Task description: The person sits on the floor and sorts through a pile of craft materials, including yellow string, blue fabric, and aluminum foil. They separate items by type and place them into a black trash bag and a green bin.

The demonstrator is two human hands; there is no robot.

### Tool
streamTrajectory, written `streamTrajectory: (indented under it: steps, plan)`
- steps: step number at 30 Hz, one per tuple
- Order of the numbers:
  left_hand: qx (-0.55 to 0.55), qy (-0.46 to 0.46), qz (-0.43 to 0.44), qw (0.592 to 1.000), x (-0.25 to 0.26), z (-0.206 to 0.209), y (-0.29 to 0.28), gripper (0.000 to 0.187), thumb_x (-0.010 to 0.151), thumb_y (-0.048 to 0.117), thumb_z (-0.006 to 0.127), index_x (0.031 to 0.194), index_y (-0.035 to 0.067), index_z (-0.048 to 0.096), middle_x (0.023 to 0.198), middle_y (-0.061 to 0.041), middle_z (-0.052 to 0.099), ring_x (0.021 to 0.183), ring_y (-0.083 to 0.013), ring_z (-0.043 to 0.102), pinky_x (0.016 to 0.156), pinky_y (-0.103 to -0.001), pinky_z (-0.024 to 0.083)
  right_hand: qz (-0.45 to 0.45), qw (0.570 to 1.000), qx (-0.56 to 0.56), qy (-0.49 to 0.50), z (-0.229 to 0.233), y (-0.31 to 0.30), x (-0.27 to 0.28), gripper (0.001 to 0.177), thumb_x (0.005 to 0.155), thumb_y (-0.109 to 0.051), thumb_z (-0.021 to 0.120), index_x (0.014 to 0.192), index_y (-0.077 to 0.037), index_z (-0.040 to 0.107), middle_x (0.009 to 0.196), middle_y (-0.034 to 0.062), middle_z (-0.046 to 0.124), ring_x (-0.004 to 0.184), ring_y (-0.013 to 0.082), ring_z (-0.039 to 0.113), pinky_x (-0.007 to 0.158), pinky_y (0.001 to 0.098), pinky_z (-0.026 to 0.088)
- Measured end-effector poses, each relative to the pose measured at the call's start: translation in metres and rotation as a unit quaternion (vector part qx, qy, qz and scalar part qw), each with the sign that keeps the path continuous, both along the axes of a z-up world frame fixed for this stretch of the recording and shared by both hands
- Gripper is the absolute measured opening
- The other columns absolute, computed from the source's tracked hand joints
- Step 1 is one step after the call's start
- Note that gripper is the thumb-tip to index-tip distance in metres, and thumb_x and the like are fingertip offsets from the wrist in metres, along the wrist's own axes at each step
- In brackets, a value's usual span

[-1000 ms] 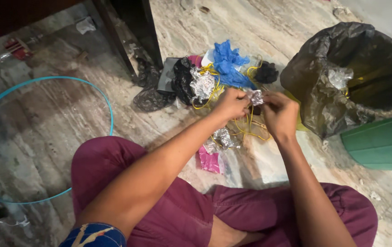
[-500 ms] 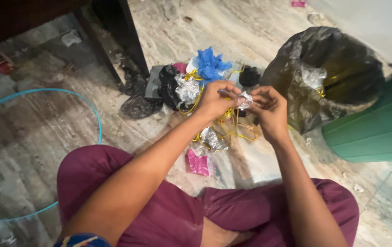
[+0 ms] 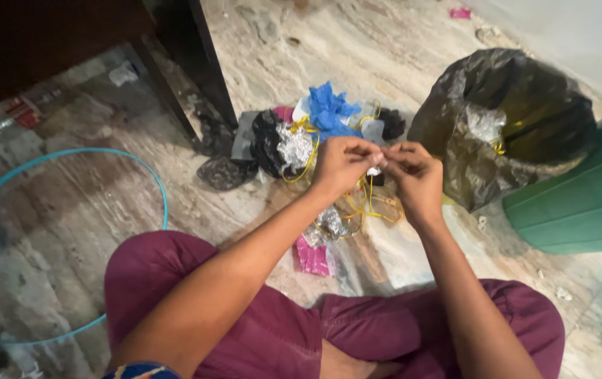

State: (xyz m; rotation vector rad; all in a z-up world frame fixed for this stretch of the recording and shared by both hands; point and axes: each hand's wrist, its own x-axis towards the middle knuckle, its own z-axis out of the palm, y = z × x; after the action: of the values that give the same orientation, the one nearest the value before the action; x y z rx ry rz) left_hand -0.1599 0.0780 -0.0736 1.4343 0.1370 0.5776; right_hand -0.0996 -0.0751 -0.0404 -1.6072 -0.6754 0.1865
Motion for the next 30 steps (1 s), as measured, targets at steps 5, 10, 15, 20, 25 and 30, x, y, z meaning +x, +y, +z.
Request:
streamTrajectory:
  steps: [5,10,15,20,25,30]
  plan:
    - [-0.125,0.005,-0.030,0.992,0.008,0.013,-0.006,0.040,0.080,-0.007,0.078,0.119,-0.003,0.069,0.095,-0.008,0.076,0.085,-0.0117,0.072,0.078,-0.026,0.060,-0.029,0.998,0.034,-0.036,0.043,0.000,-0.010,0.012,0.083,0.006,0.078,0.094,0.004,0.075,0.101,0.0045,0.073,0.087,0.0113,0.070,0.078,0.0261,0.061]
    - [-0.173,-0.023,-0.096,0.980,0.029,0.064,-0.017,0.031,0.085,-0.009,0.073,0.116,-0.007,0.071,0.100,-0.008,0.076,0.089,-0.0114,0.071,0.080,-0.025,0.059,-0.105,0.958,0.009,-0.267,0.102,-0.022,-0.008,0.014,0.084,0.012,0.074,0.096,0.004,0.074,0.100,0.0103,0.073,0.089,0.0180,0.073,0.079,0.0287,0.059]
    - [0.173,-0.025,-0.049,0.983,0.070,0.120,-0.044,0.040,0.086,0.008,0.077,0.126,0.003,0.072,0.105,-0.011,0.079,0.098,-0.0162,0.076,0.084,-0.028,0.058,-0.194,0.911,-0.113,-0.345,0.139,-0.059,0.046,0.015,0.080,0.007,0.074,0.091,-0.002,0.077,0.098,0.0132,0.075,0.084,0.0243,0.075,0.075,0.0344,0.059]
    - [0.326,0.015,-0.048,0.944,0.102,0.142,-0.060,0.048,0.079,0.022,0.082,0.124,0.009,0.070,0.103,-0.010,0.079,0.100,-0.0200,0.076,0.084,-0.032,0.058,-0.275,0.840,-0.345,-0.317,0.106,-0.071,0.135,0.013,0.082,-0.012,0.073,0.091,-0.012,0.083,0.092,0.0209,0.074,0.086,0.0385,0.072,0.080,0.0466,0.057]
    - [0.264,0.044,0.058,0.962,0.102,0.119,-0.038,0.035,0.080,0.020,0.078,0.114,0.010,0.077,0.094,-0.009,0.081,0.087,-0.0192,0.079,0.078,-0.031,0.059,-0.195,0.795,-0.490,-0.300,0.058,-0.067,0.172,0.016,0.082,-0.013,0.070,0.092,-0.003,0.077,0.098,0.0281,0.071,0.093,0.0487,0.068,0.074,0.0562,0.054]
    - [0.245,0.073,0.081,0.963,0.073,0.074,0.016,0.031,0.082,0.017,0.078,0.112,0.007,0.077,0.092,-0.011,0.081,0.082,-0.0169,0.079,0.075,-0.030,0.060,-0.252,0.789,-0.408,-0.383,0.082,-0.042,0.141,0.012,0.085,-0.007,0.066,0.090,-0.005,0.077,0.095,0.0220,0.072,0.092,0.0430,0.069,0.074,0.0540,0.055]
